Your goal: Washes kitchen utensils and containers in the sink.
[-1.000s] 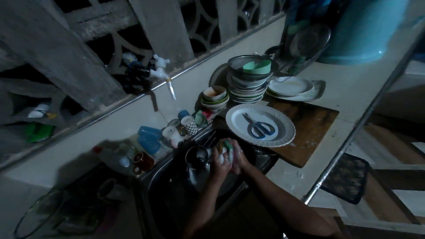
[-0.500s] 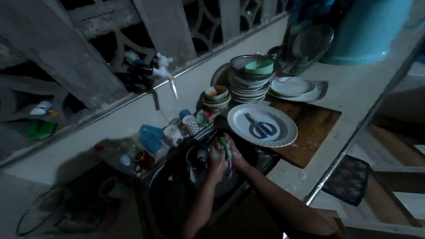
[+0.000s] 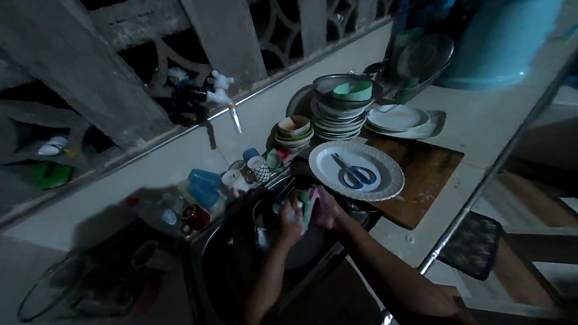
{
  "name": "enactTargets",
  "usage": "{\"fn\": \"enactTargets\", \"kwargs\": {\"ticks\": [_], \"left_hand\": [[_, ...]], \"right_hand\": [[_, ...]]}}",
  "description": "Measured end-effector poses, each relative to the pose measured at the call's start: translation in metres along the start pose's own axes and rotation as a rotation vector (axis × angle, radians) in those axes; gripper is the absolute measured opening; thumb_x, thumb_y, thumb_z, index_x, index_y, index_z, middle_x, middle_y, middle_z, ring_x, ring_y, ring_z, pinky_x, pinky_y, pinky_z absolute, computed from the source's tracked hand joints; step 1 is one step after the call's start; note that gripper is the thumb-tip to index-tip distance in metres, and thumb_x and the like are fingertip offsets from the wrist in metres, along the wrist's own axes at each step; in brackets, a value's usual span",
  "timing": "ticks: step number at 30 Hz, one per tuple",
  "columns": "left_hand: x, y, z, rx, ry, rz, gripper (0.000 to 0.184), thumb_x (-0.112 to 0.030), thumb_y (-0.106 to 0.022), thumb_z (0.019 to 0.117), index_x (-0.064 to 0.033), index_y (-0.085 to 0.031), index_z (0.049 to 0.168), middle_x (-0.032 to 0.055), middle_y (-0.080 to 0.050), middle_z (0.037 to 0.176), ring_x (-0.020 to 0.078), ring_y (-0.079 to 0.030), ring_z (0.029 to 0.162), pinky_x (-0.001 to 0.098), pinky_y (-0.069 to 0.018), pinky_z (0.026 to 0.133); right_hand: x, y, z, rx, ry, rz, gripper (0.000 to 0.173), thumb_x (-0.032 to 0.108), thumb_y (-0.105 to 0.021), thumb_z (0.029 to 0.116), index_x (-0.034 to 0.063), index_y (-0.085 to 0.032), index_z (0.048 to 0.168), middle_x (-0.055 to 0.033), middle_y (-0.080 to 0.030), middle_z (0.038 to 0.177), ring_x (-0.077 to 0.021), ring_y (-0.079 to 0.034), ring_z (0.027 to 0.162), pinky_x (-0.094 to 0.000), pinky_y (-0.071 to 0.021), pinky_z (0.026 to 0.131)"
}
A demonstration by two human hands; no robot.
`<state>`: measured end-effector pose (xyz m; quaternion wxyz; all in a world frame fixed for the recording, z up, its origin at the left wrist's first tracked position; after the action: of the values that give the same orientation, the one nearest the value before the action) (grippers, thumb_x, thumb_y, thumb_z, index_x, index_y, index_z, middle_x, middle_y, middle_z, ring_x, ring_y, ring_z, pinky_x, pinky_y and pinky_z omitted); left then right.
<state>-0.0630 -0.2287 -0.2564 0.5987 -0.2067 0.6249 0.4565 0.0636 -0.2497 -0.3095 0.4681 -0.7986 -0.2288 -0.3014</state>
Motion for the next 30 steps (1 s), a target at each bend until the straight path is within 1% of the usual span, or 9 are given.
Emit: {"fn": "enactTargets", "kwargs": {"ticks": [4,8,12,15,18,20,23,26,30], "left_hand": [[0.017,0.010,0.023,-0.220,0.193,-0.531,0.036,-0.015,-0.031,0.1122,0.0019,-0.048,0.139,0.0156,-0.061,0.121,0.0174,-0.062,0.105,0.0352,-0.0549,0.092],[0.044,0.001,0.028,-0.331,0.233,-0.808,0.043,-0.029,-0.026,0.1135,-0.0040,-0.049,0.141,0.0148,-0.062,0.124,0.0208,-0.063,0.110,0.0401,-0.0548,0.093],[0.052,-0.005,0.021,-0.309,0.142,-0.413,0.044,-0.004,-0.040,0.1082,0.0037,-0.037,0.151,0.0209,-0.050,0.147,0.0213,-0.053,0.132,0.0339,-0.0464,0.110],[0.052,-0.009,0.021,-0.284,0.185,-0.556,0.046,-0.015,-0.027,0.1132,-0.0003,-0.026,0.157,0.0206,-0.042,0.151,0.0218,-0.051,0.131,0.0357,-0.0479,0.107],[0.061,-0.007,0.023,-0.425,0.210,-0.721,0.044,-0.020,-0.030,0.1132,-0.0025,-0.030,0.154,0.0215,-0.049,0.141,0.0254,-0.059,0.118,0.0427,-0.0545,0.096],[0.067,-0.006,0.017,-0.457,0.153,-0.613,0.049,-0.015,-0.035,0.1110,-0.0007,-0.024,0.157,0.0236,-0.044,0.147,0.0256,-0.054,0.125,0.0415,-0.0497,0.103],[0.058,-0.019,0.003,-0.348,-0.095,-0.180,0.049,-0.004,-0.047,0.1018,0.0169,-0.038,0.145,0.0347,-0.047,0.144,0.0341,-0.051,0.133,0.0421,-0.0418,0.112],[0.056,-0.040,0.004,-0.274,-0.446,0.034,0.052,-0.009,-0.048,0.0967,0.0180,-0.046,0.141,0.0390,-0.040,0.150,0.0458,-0.040,0.143,0.0499,-0.0307,0.121],[0.044,-0.035,0.023,-0.249,-0.428,0.049,0.053,-0.002,-0.048,0.0936,0.0139,-0.045,0.144,0.0369,-0.038,0.152,0.0462,-0.038,0.144,0.0522,-0.0314,0.120]], "right_hand": [[0.004,0.000,-0.007,0.026,0.001,0.056,0.054,0.051,-0.028,0.1103,0.0067,-0.058,0.123,-0.0114,-0.071,0.100,-0.0217,-0.071,0.089,-0.0400,-0.0605,0.075],[0.004,-0.009,-0.016,-0.096,0.046,0.158,0.051,0.046,-0.033,0.1109,0.0030,-0.057,0.125,-0.0138,-0.069,0.101,-0.0229,-0.071,0.089,-0.0406,-0.0609,0.075],[-0.005,-0.014,-0.016,-0.162,0.189,0.394,0.051,0.045,-0.027,0.1117,0.0029,-0.052,0.128,-0.0135,-0.068,0.102,-0.0202,-0.070,0.090,-0.0381,-0.0602,0.077],[-0.004,-0.015,-0.018,-0.175,0.249,0.471,0.048,0.043,-0.026,0.1122,0.0052,-0.051,0.127,-0.0118,-0.067,0.102,-0.0192,-0.069,0.091,-0.0375,-0.0594,0.079],[0.003,-0.013,-0.020,-0.158,0.286,0.453,0.043,0.039,-0.029,0.1124,0.0057,-0.051,0.129,-0.0121,-0.067,0.104,-0.0201,-0.069,0.094,-0.0386,-0.0597,0.081],[0.003,-0.011,-0.020,-0.122,0.324,0.372,0.037,0.031,-0.032,0.1126,0.0046,-0.050,0.130,-0.0124,-0.067,0.104,-0.0204,-0.069,0.094,-0.0390,-0.0592,0.082],[-0.003,-0.015,-0.022,-0.050,0.365,0.172,0.023,0.020,-0.036,0.1114,0.0041,-0.050,0.120,-0.0073,-0.064,0.095,-0.0152,-0.065,0.084,-0.0340,-0.0575,0.076],[-0.004,-0.026,-0.033,-0.031,0.344,0.057,0.019,0.017,-0.035,0.1117,0.0068,-0.051,0.113,-0.0036,-0.064,0.092,-0.0101,-0.065,0.081,-0.0285,-0.0564,0.073],[-0.004,-0.023,-0.041,-0.011,0.311,-0.090,0.024,0.010,-0.029,0.1103,0.0076,-0.052,0.112,0.0011,-0.060,0.085,-0.0066,-0.060,0.074,-0.0251,-0.0531,0.069]]}}
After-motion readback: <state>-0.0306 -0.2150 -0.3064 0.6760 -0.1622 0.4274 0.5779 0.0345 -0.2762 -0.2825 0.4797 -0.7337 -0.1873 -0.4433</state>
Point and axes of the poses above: each hand's wrist, its own z-axis towards the middle knuckle, its own y-axis out of the back of the hand, x = y × z, the point moved 3 cm from there along z, towards the middle knuckle
